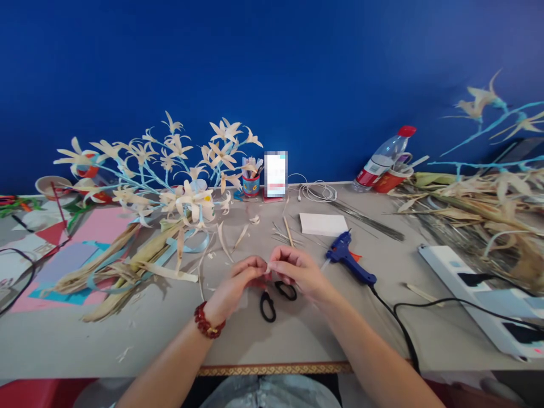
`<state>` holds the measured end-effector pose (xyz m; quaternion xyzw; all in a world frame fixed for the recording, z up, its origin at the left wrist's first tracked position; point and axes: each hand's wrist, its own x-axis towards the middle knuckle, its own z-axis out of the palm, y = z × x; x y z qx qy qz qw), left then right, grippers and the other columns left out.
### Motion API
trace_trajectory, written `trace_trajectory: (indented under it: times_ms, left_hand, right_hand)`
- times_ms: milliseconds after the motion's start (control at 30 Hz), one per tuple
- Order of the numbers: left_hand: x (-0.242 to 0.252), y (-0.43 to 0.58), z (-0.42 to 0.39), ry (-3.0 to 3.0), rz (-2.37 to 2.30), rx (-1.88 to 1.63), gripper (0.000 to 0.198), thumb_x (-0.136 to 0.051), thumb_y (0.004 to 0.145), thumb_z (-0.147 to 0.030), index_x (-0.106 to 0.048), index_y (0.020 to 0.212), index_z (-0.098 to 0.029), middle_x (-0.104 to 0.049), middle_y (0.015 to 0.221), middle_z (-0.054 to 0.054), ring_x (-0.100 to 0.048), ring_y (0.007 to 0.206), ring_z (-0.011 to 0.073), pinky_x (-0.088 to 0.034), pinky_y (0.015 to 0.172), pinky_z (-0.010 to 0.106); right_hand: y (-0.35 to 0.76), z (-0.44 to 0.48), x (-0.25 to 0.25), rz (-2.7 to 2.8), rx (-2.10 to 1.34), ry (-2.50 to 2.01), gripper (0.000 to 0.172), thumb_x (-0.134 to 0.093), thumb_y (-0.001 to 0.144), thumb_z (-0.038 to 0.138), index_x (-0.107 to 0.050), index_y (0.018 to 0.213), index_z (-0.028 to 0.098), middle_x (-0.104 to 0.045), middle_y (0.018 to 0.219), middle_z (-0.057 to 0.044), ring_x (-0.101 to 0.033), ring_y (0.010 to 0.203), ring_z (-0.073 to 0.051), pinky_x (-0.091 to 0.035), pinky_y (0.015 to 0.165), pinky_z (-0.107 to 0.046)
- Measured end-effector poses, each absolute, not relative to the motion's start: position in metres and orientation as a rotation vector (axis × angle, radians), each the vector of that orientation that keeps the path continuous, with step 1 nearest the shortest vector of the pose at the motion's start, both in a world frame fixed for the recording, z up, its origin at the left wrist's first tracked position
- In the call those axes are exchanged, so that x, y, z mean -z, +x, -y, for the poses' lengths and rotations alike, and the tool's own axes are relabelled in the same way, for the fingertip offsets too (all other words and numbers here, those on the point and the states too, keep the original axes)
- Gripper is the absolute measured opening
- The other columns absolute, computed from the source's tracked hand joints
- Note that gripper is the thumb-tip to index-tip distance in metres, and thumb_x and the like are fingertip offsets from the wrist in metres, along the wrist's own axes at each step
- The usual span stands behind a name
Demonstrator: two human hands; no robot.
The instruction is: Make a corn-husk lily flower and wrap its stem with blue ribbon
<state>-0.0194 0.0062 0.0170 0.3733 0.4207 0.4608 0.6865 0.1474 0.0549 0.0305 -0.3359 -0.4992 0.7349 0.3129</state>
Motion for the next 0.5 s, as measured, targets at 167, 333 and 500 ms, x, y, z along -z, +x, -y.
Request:
trace_trajectory:
  times_ms: [167, 333, 500]
  left_hand:
    - [-0.0179, -0.0167, -0.0052, 0.985, -0.991, -1.213, 0.005, -0.064, 0.079, -0.021, -0.064, 0.083, -0.017, -0.058, 0.080, 0.001, -0.051, 0.079, 0.0147, -0.038, 0.075, 0.025]
    - [-0.0184, -0.0161, -0.0041, 0.895, -0.930, -1.196, 0.007, -0.063, 0.082, -0.022, -0.062, 0.077, -0.016, -0.058, 0.074, 0.001, -0.050, 0.075, 0.0140, -0.036, 0.074, 0.025]
    - [-0.0198, -0.0180, -0.0025, 0.823, -0.878, -1.226, 0.006, -0.064, 0.080, -0.019, -0.062, 0.075, -0.016, -0.057, 0.072, 0.001, -0.049, 0.074, 0.0138, -0.036, 0.073, 0.025]
  right_hand:
    - [0.1440, -0.0546, -0.0284, 1.223, -1.904, -0.949, 0.022, -0.069, 0.073, 0.031, -0.055, 0.065, 0.016, -0.045, 0.050, 0.007, -0.031, 0.042, -0.004, -0.020, 0.040, -0.016]
    - [0.1452, -0.0520, -0.0297, 1.507, -1.638, -0.937, 0.017, -0.058, 0.084, 0.032, -0.063, 0.079, 0.017, -0.059, 0.065, 0.001, -0.043, 0.048, -0.007, -0.030, 0.044, -0.018]
    - [0.1490, -0.0493, -0.0340, 1.997, -0.986, -0.698, 0.019, -0.056, 0.083, 0.016, -0.064, 0.099, 0.019, -0.063, 0.080, -0.003, -0.057, 0.069, -0.014, -0.045, 0.062, -0.024]
